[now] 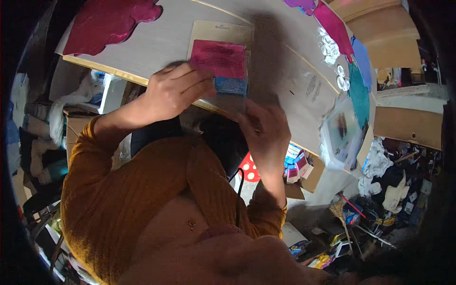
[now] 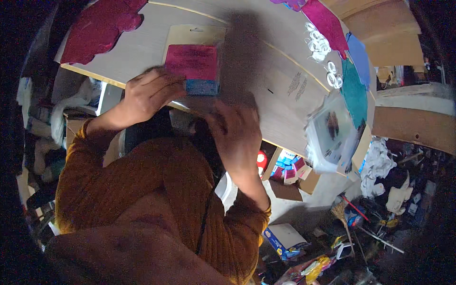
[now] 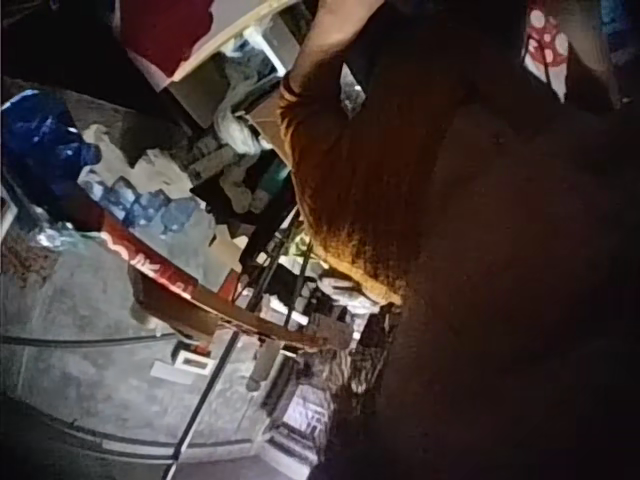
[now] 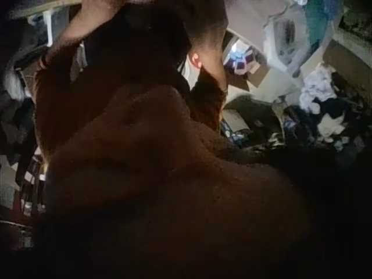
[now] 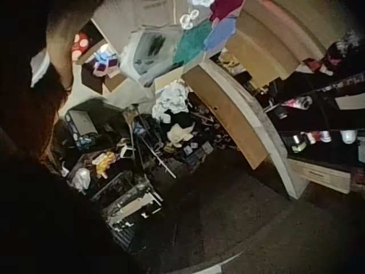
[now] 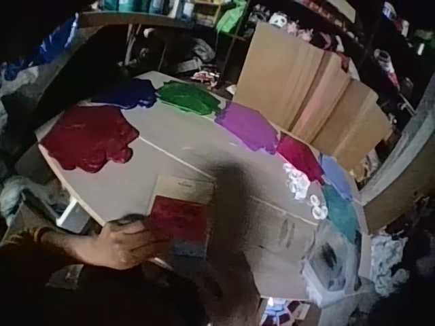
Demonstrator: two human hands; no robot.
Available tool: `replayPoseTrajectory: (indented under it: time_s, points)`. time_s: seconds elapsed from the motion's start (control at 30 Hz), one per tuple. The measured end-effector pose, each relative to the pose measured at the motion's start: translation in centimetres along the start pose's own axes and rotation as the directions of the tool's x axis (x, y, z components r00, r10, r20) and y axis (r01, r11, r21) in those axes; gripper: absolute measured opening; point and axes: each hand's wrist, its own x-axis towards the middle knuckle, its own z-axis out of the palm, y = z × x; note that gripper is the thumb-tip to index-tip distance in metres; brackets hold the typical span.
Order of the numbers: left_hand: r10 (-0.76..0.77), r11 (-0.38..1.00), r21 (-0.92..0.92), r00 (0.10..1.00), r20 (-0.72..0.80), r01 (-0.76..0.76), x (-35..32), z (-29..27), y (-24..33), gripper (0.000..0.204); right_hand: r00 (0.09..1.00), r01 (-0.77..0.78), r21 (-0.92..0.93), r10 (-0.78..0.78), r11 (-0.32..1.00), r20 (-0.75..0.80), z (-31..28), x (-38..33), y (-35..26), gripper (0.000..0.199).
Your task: Folding and organizing various colored felt or fabric shapes on a flat surface.
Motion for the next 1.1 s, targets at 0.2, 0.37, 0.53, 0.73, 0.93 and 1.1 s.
replayPoseTrajectory:
  time_s: [0.2,0.37,0.53,0.73,0.93,1.1]
  points:
    - [0.011,1.0,-0.006,1.0,0.029,-0.011,0.2,-0.2,0.0,0.025,0.952,-0.307,0.066,0.304,0.95,0.043,1.4,2.6,1.2,0.021]
    - [-0.043,0.999,-0.01,0.998,0.045,0.044,-0.4,-0.7,0.1,0.024,0.984,-0.177,0.191,0.168,0.966,0.059,0.7,0.7,1.2,0.017]
    - [-0.146,0.981,-0.116,0.984,0.099,0.157,-0.1,-1.4,-0.5,0.018,0.978,0.208,0.027,-0.207,0.978,-0.025,0.8,-0.4,0.9,0.013]
    - [-0.104,0.951,-0.261,0.967,0.233,0.165,1.0,-1.6,-2.5,0.015,0.955,0.267,0.02,-0.268,0.963,0.126,1.3,1.6,0.5,0.013]
    - [-0.032,0.943,-0.315,0.973,0.23,0.105,0.8,-1.3,-2.9,0.016,0.883,0.298,-0.023,-0.266,0.954,0.386,-0.1,3.5,-0.2,0.016]
    - [-0.035,0.933,-0.341,0.975,0.22,0.11,0.6,-1.1,-3.1,0.015,0.808,0.405,-0.014,-0.351,0.914,0.473,0.0,4.4,0.0,0.013]
